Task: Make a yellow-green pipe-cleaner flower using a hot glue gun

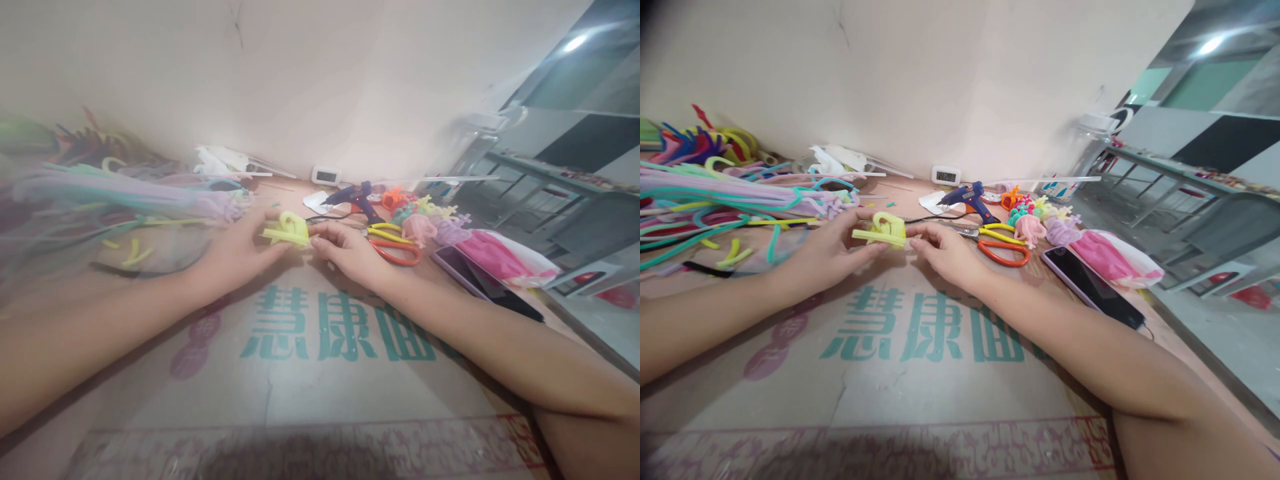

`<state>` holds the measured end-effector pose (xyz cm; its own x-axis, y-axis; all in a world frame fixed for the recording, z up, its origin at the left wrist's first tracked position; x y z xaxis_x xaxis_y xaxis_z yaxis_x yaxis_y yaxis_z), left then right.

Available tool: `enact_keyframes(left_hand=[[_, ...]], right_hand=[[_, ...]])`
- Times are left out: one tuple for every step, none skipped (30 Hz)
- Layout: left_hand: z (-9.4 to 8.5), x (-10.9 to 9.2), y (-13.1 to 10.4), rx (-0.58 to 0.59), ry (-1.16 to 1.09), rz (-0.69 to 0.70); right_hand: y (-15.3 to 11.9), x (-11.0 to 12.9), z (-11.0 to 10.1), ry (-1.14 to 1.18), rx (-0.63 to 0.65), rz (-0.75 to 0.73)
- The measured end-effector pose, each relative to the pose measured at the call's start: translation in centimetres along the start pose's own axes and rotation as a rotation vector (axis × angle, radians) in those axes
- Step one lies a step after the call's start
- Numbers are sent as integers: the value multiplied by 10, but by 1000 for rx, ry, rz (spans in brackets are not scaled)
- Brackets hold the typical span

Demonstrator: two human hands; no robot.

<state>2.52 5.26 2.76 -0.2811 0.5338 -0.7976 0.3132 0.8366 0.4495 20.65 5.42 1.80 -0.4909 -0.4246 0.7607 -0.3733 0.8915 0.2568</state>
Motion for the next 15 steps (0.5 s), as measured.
enact_keyframes(left_hand=[[0, 0, 0, 0, 3, -4], [-1, 0, 0, -3, 4, -5], [-1, 1, 0, -2, 7, -7], [-1, 1, -1, -1, 10, -8], [-1, 1, -1, 1, 14, -8], [-1, 1, -1, 1, 20, -7], [-1, 1, -1, 1, 28, -6], [-1, 1, -1, 0, 37, -6], [-1, 0, -1, 1, 43, -5], [-1, 0, -1, 1, 46, -3], [-1, -1, -1, 2, 45, -2], [0, -2, -1, 5, 40, -4], [0, -2, -1, 5, 34, -7], [0, -3, -1, 5, 28, -8], [0, -3, -1, 2, 26, -12]], right_hand=[[0, 1, 1, -5, 16, -7], [0, 1, 1, -11, 32, -9], [0, 1, 2, -21, 44, -6], [0, 0, 2, -36, 51, -1], [0, 0, 3, -56, 53, 3], [0, 1, 3, -78, 55, 5], [0, 1, 3, -97, 58, 3], [0, 2, 4, -110, 60, 1], [-1, 2, 4, -118, 61, 1], [-1, 2, 5, -121, 62, 4], [-1, 2, 5, -122, 62, 8], [-1, 2, 5, -123, 63, 12], [-2, 2, 5, -128, 61, 10], [-2, 2, 5, -137, 59, 5], [-2, 2, 4, -149, 54, -1]])
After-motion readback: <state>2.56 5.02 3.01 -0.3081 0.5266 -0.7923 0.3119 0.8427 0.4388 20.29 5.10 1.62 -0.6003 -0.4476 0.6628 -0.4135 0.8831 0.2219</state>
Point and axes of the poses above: each hand's wrist, its own y-axis towards the middle knuckle, its own z-axis out of the palm, x = y × z, the point moved 6 cm from there along y, towards the middle knuckle, and after that the axes turned 14 degrees about -y, right-handed, at the moved point
